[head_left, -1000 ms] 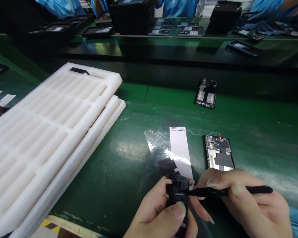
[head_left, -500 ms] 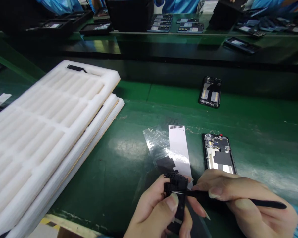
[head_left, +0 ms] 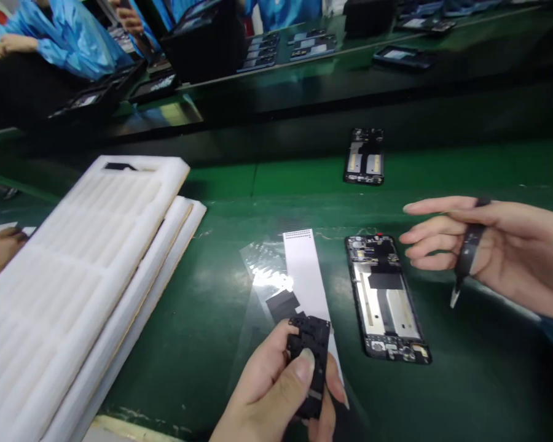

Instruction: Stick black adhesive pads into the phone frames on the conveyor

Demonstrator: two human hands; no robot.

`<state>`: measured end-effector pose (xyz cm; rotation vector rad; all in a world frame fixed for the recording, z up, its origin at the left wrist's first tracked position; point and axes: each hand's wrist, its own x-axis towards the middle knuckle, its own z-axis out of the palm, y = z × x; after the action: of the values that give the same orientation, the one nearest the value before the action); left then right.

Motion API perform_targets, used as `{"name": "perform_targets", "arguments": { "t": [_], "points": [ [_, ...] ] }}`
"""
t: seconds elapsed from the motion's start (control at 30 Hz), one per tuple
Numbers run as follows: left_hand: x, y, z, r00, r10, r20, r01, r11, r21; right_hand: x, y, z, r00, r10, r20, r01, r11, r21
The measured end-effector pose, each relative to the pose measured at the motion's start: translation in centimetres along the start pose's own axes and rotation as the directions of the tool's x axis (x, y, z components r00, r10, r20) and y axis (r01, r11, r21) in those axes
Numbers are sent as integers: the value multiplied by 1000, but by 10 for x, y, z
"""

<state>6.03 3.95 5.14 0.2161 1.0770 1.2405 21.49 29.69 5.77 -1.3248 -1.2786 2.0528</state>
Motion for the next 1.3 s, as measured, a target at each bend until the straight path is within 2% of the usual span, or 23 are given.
{"name": "perform_targets", "arguments": {
  "t": [0.07,0.1,0.13,0.17,0.2,0.23,0.27,0.3,0.33,0.37,0.47,0.53,0.63,0.73,0.87,0.97,1.03,1.07,1.17,1.23,1.3],
  "points": [
    [4,-3,9,997,24,-72,-3,959,284,6,-2,-14,995,90,45,-83,988,-127],
    [8,-6,14,989,98,-107,-38,887,460,9,-1,-20,991,120,67,-103,972,-212],
    [13,-11,19,972,211,-105,-95,761,641,11,1,-25,985,143,92,-108,946,-306],
    [19,-16,23,940,339,-42,-172,574,801,12,4,-29,981,154,119,-93,910,-405],
    [25,-21,26,894,441,80,-251,345,904,13,8,-34,977,147,155,-51,863,-503],
    [31,-26,28,848,473,240,-328,113,938,14,12,-38,971,129,201,16,804,-595],
    [38,-31,29,805,447,390,-399,-79,913,13,15,-42,960,107,258,100,731,-675],
    [44,-35,30,769,383,512,-463,-219,859,12,17,-45,946,90,313,182,649,-739],
    [48,-38,30,746,318,586,-503,-308,808,9,19,-48,928,83,363,257,562,-786],
    [52,-41,29,737,276,617,-517,-358,778,6,19,-49,907,84,413,327,477,-815],
    [58,-44,24,756,307,578,-456,-387,801,-4,16,-52,847,119,518,470,286,-835],
    [59,-44,21,773,317,550,-417,-400,816,-10,15,-50,827,170,535,494,234,-837],
    [61,-41,18,804,239,544,-389,-480,786,-19,20,-46,828,205,522,488,194,-851],
    [63,-39,18,821,173,544,-368,-568,737,-30,33,-38,852,112,511,498,130,-858],
    [63,-38,21,797,186,575,-354,-627,694,-45,48,-22,885,-66,460,464,75,-882],
    [64,-31,21,829,194,525,-365,-524,769,-53,54,-11,920,-99,379,381,4,-924],
    [68,-24,21,860,196,472,-351,-443,825,-56,58,-7,922,-144,359,355,-53,-934],
    [70,-21,21,874,200,443,-326,-436,839,-56,60,-7,919,-165,358,348,-83,-934],
    [75,-15,24,908,207,365,-217,-514,830,-52,63,-13,912,-160,377,357,-143,-923],
    [71,-11,27,911,223,348,-204,-490,847,-46,63,-20,902,-131,411,397,-118,-910],
    [60,-3,30,871,347,347,-217,-363,906,-39,63,-24,910,-134,392,383,-91,-919]
  ]
}}
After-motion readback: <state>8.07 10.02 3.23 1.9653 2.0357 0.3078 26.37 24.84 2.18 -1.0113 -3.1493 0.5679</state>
